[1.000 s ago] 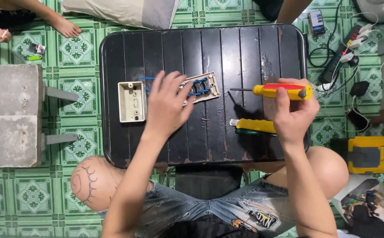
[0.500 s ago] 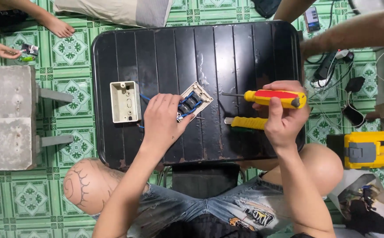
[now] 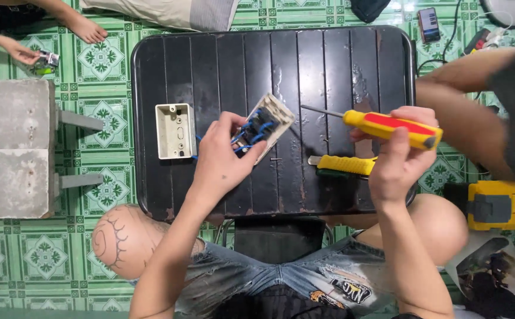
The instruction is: Unscrewing and disassembling an electrical outlet plate to access internal components.
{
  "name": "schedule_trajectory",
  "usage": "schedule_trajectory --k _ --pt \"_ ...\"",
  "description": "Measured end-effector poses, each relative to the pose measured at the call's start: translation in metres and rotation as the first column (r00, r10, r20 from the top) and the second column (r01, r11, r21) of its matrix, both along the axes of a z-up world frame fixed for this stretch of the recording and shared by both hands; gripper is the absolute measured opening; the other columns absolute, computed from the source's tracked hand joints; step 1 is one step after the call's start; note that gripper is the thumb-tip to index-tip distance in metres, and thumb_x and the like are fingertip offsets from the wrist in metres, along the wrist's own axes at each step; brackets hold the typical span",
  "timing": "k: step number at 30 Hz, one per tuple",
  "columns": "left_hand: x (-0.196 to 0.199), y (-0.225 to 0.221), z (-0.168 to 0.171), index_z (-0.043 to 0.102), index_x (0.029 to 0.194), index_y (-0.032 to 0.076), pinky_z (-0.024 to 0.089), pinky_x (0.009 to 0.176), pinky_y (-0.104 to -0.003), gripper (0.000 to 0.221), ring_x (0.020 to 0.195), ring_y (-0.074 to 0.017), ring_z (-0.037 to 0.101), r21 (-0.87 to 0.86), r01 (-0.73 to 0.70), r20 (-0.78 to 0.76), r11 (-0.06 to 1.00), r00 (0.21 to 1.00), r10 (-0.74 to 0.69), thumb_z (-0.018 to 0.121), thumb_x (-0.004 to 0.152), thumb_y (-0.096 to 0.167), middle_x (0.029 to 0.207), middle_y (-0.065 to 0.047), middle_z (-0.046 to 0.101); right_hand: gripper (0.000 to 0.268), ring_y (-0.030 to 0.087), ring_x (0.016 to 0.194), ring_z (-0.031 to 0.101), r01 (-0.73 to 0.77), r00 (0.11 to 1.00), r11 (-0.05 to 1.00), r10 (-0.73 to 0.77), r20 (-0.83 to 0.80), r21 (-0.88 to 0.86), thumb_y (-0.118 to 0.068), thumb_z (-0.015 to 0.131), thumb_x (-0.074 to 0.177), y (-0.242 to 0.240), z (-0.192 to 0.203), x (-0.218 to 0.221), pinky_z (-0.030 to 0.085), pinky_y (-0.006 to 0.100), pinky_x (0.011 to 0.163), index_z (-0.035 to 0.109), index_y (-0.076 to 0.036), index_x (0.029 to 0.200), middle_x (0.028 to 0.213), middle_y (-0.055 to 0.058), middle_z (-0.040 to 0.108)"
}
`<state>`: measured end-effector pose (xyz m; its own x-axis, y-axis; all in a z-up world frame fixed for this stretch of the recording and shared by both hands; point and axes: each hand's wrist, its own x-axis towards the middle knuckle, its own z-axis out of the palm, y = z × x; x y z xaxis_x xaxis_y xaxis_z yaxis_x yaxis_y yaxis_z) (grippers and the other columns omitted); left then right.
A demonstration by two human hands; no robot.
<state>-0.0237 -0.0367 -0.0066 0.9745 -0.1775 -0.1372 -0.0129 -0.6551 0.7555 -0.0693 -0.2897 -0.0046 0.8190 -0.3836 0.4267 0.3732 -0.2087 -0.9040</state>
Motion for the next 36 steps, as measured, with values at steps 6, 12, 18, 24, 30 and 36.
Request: schedule_trajectory --k 6,12,18,24,30,36 --pt "0.01 0.022 -0.013 0.04 0.137 0.009 0.055 0.095 -0.033 0.076 0.111 -0.0199 0.064 -0.646 -0.219 -0.339 0.732 0.941 -0.018 0.084 0.074 0.011 0.126 -0.011 0.065 0.045 0.031 0.074 0.072 0.188 0.948 0.849 -0.026 -0.317 0.494 -0.047 0.065 0.095 -0.024 -0.012 0.005 0.065 0.036 0.066 0.059 -0.007 0.115 0.094 0.016 0.068" --pt "0.011 0.02 -0.018 0.05 0.12 0.007 0.061 0.07 -0.033 0.054 0.084 -0.0202 0.065 -0.691 -0.412 -0.482 0.594 0.875 0.046 0.081 0.076 0.013 0.1 -0.01 0.064 0.033 0.028 0.076 0.074 0.151 0.912 0.75 0.145 -0.383 0.645 -0.039 0.071 0.094 -0.029 -0.014 0.008 0.063 0.027 0.069 0.068 -0.011 0.111 0.1 0.017 0.073" --pt "0.012 0.017 -0.043 0.057 0.115 0.008 0.056 0.052 -0.027 0.036 0.07 -0.0158 0.066 -0.85 -0.336 -0.373 0.407 0.928 -0.012 0.081 0.088 0.012 0.093 -0.009 0.068 0.043 0.027 0.091 0.079 0.158 0.879 0.614 0.269 -0.393 0.773 -0.04 0.078 0.088 -0.037 -0.032 0.009 0.068 0.031 0.09 0.062 -0.014 0.119 0.118 0.015 0.06" --pt "0.014 0.018 -0.039 0.05 0.139 0.01 0.062 0.091 -0.041 0.052 0.113 -0.0226 0.068 -0.895 -0.31 -0.359 0.322 0.927 -0.106 0.072 0.092 0.008 0.13 -0.011 0.066 0.036 0.027 0.091 0.078 0.155 0.864 0.485 0.355 -0.356 0.86 -0.031 0.078 0.09 -0.044 -0.042 0.005 0.067 0.031 0.088 0.066 -0.012 0.118 0.117 0.016 0.059" --pt "0.004 0.009 -0.019 0.041 0.129 0.014 0.067 0.081 -0.043 0.041 0.092 -0.0349 0.075 -0.938 -0.27 -0.312 0.219 0.932 -0.186 0.065 0.096 0.008 0.115 -0.019 0.068 0.045 0.017 0.095 0.069 0.13 0.919 0.596 0.227 -0.321 0.792 -0.048 0.074 0.091 -0.039 -0.038 0.004 0.062 0.023 0.086 0.062 -0.015 0.12 0.117 0.009 0.057" --pt "0.005 0.008 -0.012 0.035 0.135 0.014 0.067 0.084 -0.049 0.047 0.093 -0.0408 0.074 -0.957 -0.212 -0.257 0.2 0.937 -0.236 0.063 0.097 0.01 0.116 -0.024 0.066 0.047 0.016 0.095 0.062 0.134 0.927 0.537 0.229 -0.298 0.833 -0.049 0.073 0.091 -0.038 -0.038 0.003 0.058 0.021 0.078 0.061 -0.013 0.118 0.112 0.009 0.055"
